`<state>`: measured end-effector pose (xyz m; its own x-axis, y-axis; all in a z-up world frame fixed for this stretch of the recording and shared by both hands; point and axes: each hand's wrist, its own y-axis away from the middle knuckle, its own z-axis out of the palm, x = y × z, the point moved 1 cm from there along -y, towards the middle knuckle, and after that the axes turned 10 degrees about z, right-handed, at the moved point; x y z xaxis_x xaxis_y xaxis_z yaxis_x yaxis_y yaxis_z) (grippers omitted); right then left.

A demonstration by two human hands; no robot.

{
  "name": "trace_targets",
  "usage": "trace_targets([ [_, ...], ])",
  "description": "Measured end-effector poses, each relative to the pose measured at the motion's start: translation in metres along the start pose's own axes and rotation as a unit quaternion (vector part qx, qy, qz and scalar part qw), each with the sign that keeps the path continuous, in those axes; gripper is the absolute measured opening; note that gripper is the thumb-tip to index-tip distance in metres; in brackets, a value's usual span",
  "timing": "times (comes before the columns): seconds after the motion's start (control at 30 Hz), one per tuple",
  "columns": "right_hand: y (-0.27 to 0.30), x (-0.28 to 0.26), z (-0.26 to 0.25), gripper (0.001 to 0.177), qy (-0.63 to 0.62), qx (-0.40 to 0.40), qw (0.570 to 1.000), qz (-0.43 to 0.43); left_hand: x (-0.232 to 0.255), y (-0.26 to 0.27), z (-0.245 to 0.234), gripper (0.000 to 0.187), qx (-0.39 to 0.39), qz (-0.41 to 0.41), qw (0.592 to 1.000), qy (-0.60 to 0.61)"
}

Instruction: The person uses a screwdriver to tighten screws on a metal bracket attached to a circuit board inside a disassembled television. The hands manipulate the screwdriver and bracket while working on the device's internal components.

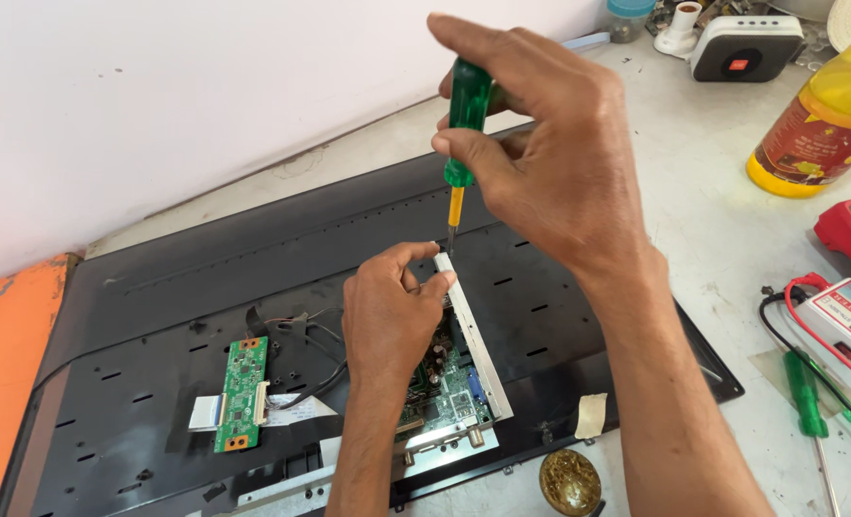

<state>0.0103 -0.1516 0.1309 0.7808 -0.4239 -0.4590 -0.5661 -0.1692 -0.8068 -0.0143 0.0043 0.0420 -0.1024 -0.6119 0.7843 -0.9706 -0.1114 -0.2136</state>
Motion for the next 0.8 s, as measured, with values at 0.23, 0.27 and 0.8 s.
trace_targets([
  [0.23,0.001,-0.018,-0.005,0.054,-0.035,-0.001,0.999,0.003,-0.004,-0.001,0.001,0.027,0.009,0.010,1.000,0.003],
  [0.27,0.001,-0.019,-0.005,0.053,-0.037,-0.003,0.999,0.005,-0.004,0.000,0.001,0.025,0.012,0.007,1.000,0.001],
  [0.8,-0.005,-0.023,-0.002,0.055,-0.029,-0.002,1.000,0.006,-0.006,-0.001,0.001,0.021,0.000,-0.016,1.000,-0.007],
])
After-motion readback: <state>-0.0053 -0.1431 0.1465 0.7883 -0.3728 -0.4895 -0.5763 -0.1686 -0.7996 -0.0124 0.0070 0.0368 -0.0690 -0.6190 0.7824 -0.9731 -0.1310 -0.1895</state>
